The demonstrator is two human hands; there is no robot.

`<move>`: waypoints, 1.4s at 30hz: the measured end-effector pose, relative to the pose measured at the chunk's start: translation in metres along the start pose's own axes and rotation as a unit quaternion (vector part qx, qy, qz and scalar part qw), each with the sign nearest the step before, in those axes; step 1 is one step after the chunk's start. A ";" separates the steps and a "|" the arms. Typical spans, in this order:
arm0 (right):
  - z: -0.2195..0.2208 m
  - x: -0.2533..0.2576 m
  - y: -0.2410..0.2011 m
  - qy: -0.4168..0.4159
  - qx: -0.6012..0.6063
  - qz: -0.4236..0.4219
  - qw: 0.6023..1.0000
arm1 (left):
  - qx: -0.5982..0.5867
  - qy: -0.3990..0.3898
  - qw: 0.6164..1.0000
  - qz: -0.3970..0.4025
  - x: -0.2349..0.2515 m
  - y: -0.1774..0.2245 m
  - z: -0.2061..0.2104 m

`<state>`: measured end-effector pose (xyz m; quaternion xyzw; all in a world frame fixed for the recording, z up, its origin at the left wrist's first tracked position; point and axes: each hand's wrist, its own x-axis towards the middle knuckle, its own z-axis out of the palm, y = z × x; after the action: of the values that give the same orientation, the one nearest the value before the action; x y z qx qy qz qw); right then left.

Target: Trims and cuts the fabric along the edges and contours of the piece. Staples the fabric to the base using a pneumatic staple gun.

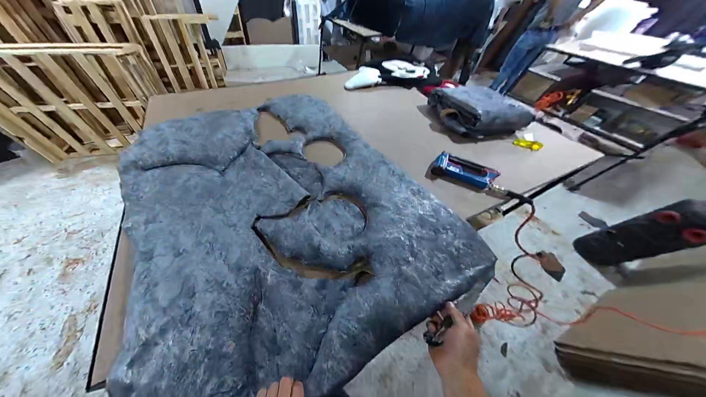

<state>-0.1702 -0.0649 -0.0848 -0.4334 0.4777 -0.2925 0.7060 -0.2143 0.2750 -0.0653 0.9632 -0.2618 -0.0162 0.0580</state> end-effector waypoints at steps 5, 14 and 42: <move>-0.036 -0.001 -0.007 -0.010 -0.064 0.006 0.998 | -0.179 -0.089 0.977 0.070 0.045 -0.029 -0.021; -0.036 -0.175 -0.044 -0.058 -0.383 -0.097 0.917 | -0.229 -0.187 0.906 0.302 0.240 -0.017 -0.022; 0.105 -0.212 0.032 0.062 -0.562 -0.119 0.816 | -0.096 -0.119 0.762 0.629 0.343 -0.030 0.021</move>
<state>-0.1521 0.1601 -0.0068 -0.7896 0.5462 -0.0810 0.2677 0.0955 0.1246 -0.0903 0.5616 -0.8111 -0.1153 0.1158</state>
